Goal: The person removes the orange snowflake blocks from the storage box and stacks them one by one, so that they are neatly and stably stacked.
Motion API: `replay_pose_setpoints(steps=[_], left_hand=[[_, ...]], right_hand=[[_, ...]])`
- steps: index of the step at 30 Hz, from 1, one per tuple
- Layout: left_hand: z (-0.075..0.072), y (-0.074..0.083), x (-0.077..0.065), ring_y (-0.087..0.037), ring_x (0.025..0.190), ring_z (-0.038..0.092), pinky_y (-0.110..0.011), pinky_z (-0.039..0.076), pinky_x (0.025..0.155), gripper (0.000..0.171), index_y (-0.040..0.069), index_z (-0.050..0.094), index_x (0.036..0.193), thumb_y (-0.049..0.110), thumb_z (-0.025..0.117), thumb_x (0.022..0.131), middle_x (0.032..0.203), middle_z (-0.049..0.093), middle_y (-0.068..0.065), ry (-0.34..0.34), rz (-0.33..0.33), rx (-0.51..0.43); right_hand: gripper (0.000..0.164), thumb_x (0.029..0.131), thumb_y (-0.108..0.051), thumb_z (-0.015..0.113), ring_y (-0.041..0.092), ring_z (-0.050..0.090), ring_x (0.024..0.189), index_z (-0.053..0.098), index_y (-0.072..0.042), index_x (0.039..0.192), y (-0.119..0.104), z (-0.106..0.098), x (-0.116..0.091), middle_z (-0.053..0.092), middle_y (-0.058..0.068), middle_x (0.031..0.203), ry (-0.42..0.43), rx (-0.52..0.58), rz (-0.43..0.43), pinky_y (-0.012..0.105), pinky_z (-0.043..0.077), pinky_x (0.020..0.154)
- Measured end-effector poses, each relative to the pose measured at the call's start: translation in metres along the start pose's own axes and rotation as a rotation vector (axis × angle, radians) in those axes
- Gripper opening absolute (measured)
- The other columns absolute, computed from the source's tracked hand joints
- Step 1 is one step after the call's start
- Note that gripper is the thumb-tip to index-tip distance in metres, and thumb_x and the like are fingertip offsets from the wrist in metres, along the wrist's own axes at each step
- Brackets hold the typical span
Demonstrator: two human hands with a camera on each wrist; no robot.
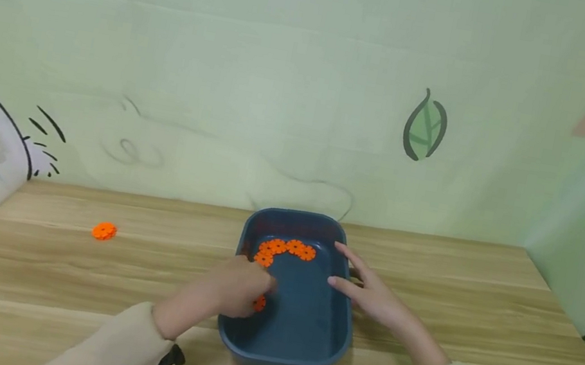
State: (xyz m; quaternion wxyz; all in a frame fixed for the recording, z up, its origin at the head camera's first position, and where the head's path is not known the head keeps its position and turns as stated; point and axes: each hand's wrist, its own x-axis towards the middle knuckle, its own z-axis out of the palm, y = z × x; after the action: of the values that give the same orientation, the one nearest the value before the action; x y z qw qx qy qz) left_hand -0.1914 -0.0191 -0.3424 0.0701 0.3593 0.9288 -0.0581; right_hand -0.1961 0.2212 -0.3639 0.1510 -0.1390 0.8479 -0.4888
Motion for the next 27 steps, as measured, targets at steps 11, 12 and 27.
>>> replay_pose_setpoints(steps=[11,12,27], left_hand=[[-0.001,0.001,0.006,-0.011,0.054,0.042,-0.024,0.036,0.050,0.016,0.016,0.058,0.066,0.014,0.070,0.077,0.058,0.044,0.004,-0.042,-0.018,0.083],[-0.001,0.001,0.006,-0.011,0.054,0.043,-0.023,0.037,0.050,0.016,0.016,0.059,0.066,0.014,0.071,0.076,0.058,0.045,0.005,-0.039,-0.015,0.078],[0.001,-0.013,-0.013,-0.003,0.047,0.045,-0.014,0.040,0.050,0.021,0.011,0.065,0.103,0.012,0.067,0.082,0.071,0.063,0.004,0.269,0.186,-0.483]], right_hand=[[0.068,0.091,-0.029,0.054,0.053,0.017,0.127,0.017,-0.017,0.146,0.002,-0.001,0.003,0.008,0.023,0.149,-0.007,0.007,-0.014,0.037,0.046,0.073],[0.068,0.091,-0.029,0.054,0.053,0.017,0.127,0.017,-0.017,0.146,0.003,-0.001,0.003,0.008,0.023,0.149,-0.006,0.006,-0.015,0.035,0.044,0.072],[0.068,0.092,-0.029,0.054,0.052,0.015,0.128,0.016,-0.016,0.146,0.000,-0.001,0.001,0.008,0.023,0.149,-0.027,0.024,-0.011,0.035,0.043,0.074]])
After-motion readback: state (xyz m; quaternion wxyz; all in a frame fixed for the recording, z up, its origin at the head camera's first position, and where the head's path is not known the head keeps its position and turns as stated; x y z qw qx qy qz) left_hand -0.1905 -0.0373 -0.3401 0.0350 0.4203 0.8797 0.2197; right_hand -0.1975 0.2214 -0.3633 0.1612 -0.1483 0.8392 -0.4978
